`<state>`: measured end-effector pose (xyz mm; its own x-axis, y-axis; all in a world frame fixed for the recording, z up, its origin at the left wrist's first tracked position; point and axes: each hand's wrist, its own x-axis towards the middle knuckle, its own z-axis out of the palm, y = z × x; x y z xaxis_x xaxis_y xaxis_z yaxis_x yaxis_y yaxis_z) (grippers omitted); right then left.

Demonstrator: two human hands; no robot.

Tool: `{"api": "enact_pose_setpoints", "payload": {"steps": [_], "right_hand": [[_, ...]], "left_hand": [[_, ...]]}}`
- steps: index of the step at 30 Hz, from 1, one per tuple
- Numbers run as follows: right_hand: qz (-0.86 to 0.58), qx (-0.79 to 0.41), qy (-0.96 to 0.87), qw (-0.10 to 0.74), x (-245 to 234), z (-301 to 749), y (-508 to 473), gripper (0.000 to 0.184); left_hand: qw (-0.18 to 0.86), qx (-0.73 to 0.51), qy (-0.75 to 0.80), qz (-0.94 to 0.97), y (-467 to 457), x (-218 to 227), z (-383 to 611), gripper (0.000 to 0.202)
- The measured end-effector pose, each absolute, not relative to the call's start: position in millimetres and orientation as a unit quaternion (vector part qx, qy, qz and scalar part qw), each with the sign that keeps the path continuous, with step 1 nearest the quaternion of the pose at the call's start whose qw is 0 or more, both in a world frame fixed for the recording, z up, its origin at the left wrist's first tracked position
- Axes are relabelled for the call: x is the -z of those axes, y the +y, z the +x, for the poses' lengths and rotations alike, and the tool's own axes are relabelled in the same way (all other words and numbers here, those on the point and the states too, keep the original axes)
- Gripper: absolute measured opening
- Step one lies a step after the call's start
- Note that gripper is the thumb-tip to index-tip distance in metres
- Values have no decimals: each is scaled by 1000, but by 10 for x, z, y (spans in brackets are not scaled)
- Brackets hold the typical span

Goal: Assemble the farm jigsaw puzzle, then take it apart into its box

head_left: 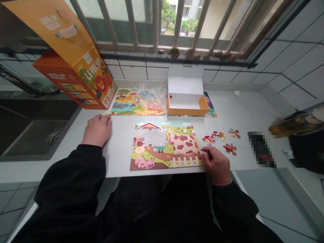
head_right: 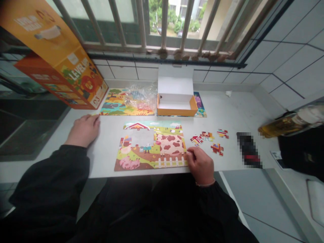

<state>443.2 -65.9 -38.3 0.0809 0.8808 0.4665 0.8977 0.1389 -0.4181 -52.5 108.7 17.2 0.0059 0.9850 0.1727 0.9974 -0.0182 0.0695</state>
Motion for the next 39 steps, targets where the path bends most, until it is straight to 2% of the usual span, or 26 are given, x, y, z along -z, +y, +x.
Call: {"api": "enact_pose_setpoints", "payload": {"steps": [6, 10, 12, 22, 27, 31, 35, 39], "right_hand": [[-704, 103, -609, 350, 403, 4442, -568, 25], [-754, 96, -571, 311, 406, 4398, -519, 48], [-765, 81, -561, 305, 401, 4377, -518, 53], [-758, 34, -566, 324, 415, 4430, -529, 51], [-740, 3, -557, 377, 410, 4382, -556, 61], [-724, -17, -555, 410, 348, 4339, -622, 57], [-684, -60, -602, 409, 250, 4298, -665, 49], [-579, -152, -702, 387, 149, 4129, -590, 49]], "left_hand": [[39, 100, -715, -691, 1030, -93, -528, 53], [31, 128, -716, -685, 1006, -95, -554, 46], [15, 145, -719, -679, 1003, -101, -562, 44], [-12, 153, -691, -706, 973, -127, -522, 39], [-2, 146, -684, -715, 966, -124, -494, 38], [6, 145, -667, -731, 944, -133, -490, 39], [22, 186, -650, -736, 941, -96, -465, 35], [4, 259, -614, -745, 887, -60, -266, 30]]}}
